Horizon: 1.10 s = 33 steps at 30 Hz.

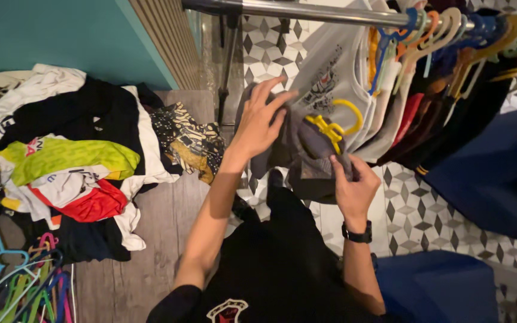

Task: The person picks up a dark gray garment, places it on a yellow hanger, and hangs it on a metal clothing rack. They then pick up a multicolored jersey, place it on a light blue hanger, and hang it on the rack. Finally, they pick up a black t-shirt, place it on a dark blue hanger, and hang it on the rack.

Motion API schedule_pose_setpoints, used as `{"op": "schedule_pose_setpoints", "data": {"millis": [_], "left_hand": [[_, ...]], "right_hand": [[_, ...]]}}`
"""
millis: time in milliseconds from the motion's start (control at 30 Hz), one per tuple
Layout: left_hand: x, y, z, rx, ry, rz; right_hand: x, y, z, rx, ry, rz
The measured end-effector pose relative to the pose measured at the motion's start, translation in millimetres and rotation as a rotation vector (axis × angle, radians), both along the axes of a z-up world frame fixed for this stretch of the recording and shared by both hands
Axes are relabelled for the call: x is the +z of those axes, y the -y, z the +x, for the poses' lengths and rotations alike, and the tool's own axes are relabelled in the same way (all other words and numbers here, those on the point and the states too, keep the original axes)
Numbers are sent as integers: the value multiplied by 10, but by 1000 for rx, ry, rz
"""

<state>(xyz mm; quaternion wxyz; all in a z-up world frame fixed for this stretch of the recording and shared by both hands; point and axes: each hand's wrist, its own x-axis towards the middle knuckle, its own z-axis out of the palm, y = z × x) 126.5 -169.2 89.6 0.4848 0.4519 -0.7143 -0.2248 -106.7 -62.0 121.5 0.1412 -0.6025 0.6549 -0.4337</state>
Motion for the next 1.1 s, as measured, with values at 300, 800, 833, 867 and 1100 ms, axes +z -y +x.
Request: {"op": "schedule_pose_setpoints", "data": {"millis": [300, 800, 833, 867, 1100], "left_hand": [[-95, 433, -362, -33, -25, 0], [-78, 1326, -696, -34, -23, -89], [-82, 1390, -734, -42, -24, -52], [-87, 1463, -782, -54, 10, 27], [-172, 1966, -1061, -80, -84, -66]], "right_hand": [[-75, -9, -261, 160, 322, 86], [103, 513, -317, 141, 96, 173], [108, 567, -341, 140, 98, 179], [112, 622, -366, 138, 100, 184], [149, 1019, -534, 125, 97, 211]]}}
